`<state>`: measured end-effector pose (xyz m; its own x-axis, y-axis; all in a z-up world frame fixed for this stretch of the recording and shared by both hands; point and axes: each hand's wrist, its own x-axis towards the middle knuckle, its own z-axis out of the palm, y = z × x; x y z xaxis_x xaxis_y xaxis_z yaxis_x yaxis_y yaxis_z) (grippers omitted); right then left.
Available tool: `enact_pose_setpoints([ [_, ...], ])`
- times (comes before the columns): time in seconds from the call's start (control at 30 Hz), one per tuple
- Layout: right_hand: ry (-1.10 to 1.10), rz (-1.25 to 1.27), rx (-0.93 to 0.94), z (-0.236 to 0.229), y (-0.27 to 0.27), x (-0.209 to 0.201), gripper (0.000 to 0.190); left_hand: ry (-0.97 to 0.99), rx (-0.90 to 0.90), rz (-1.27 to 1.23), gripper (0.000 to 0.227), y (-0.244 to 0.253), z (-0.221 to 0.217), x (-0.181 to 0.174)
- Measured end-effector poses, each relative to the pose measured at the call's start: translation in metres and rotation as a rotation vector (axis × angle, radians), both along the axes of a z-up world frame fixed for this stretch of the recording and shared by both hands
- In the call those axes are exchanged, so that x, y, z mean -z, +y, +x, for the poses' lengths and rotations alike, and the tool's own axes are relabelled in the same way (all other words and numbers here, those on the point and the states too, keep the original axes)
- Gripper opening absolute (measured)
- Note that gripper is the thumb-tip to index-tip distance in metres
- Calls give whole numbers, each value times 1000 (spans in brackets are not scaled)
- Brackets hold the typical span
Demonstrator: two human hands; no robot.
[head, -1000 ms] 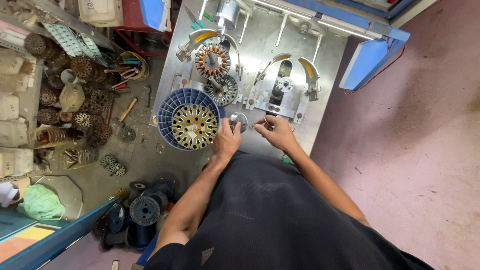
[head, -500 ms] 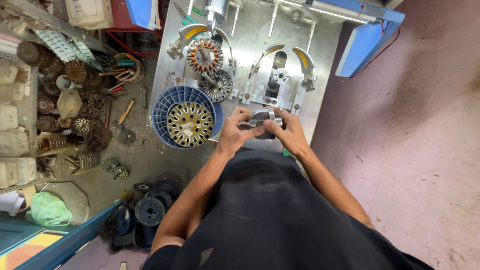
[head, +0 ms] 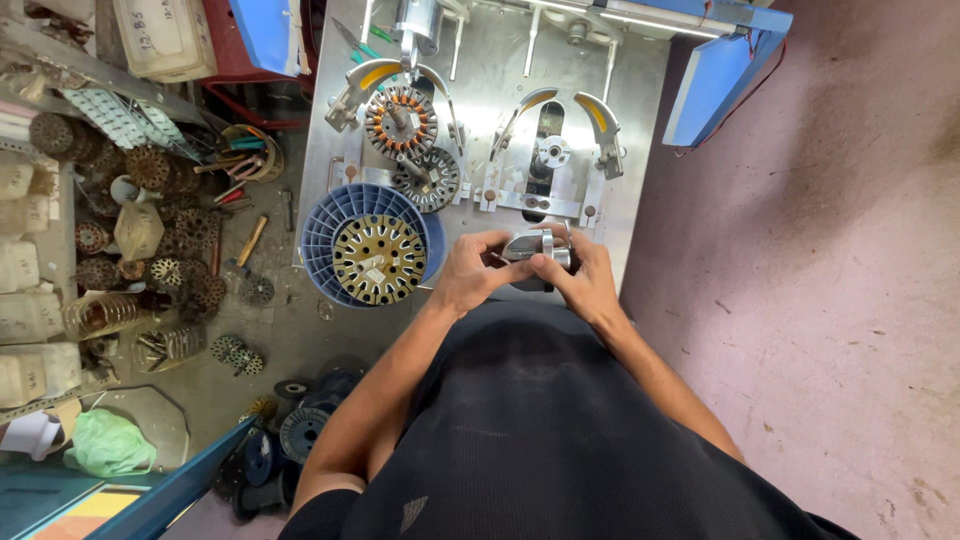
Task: The person assembles small electrical components by hand, inserting parts into a machine and securing them with a hex key. They then place a stator into the machine and tighten it using the same tool. The person operates the machine's control panel to process the components.
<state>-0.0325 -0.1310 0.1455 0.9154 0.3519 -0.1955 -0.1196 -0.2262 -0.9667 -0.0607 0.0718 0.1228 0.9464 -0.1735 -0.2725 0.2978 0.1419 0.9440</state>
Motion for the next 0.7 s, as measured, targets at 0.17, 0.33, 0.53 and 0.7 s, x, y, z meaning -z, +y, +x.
enact_pose_setpoints([
  [0.17,32,-59,45,3,2,3,56,-26,-30,43,36,-6,1,-2],
  [0.33,8,-7,67,7,-2,3,56,0,-106,-52,42,-10,6,0],
  [0.53,35,-10,76,9,-4,1,55,-55,-34,89,40,-6,12,-7],
  [0.7,14,28,95,12,-4,0,52,-51,2,145,38,-11,18,-11],
])
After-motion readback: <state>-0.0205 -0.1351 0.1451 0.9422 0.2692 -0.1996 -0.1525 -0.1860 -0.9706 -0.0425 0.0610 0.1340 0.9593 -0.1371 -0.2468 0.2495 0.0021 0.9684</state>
